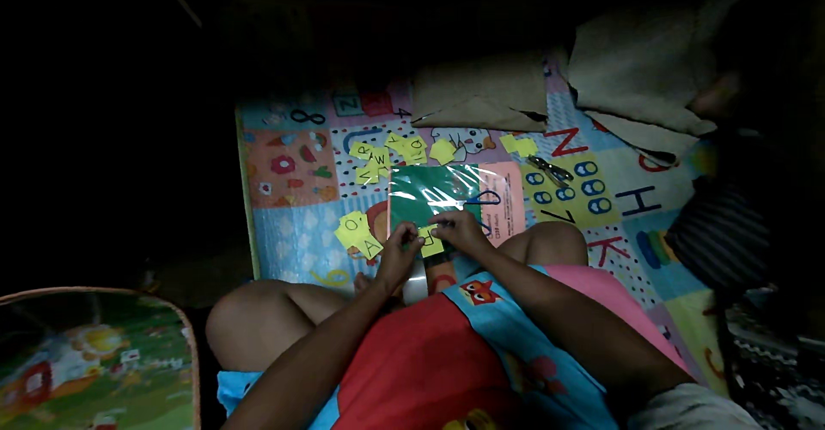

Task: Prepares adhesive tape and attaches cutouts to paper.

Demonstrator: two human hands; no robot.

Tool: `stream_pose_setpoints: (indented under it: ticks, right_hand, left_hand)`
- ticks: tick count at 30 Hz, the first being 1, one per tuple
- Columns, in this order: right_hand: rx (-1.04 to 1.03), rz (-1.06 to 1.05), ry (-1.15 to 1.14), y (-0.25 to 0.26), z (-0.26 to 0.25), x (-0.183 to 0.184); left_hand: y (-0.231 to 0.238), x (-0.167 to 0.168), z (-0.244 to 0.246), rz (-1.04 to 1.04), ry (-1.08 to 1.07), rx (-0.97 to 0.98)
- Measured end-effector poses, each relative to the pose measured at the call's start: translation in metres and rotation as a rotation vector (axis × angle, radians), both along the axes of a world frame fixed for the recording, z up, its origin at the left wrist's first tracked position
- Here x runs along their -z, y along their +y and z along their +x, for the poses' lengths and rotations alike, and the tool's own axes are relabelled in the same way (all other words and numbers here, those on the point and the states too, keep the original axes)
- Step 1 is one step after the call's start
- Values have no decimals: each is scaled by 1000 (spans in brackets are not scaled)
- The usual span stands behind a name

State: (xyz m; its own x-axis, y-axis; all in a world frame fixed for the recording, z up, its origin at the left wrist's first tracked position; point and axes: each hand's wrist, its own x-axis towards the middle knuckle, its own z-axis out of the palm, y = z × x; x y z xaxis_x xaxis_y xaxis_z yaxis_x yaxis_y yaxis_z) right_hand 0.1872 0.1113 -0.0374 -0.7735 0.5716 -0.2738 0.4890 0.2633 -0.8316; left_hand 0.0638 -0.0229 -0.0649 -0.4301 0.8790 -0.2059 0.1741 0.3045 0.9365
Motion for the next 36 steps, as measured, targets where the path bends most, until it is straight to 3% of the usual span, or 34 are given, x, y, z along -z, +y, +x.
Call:
stream_pose_setpoints:
  ticks: [36]
  right_hand:
    - [-54, 75, 36, -4, 2, 7]
  left_hand:
    - [1, 0, -2, -63, -2, -27]
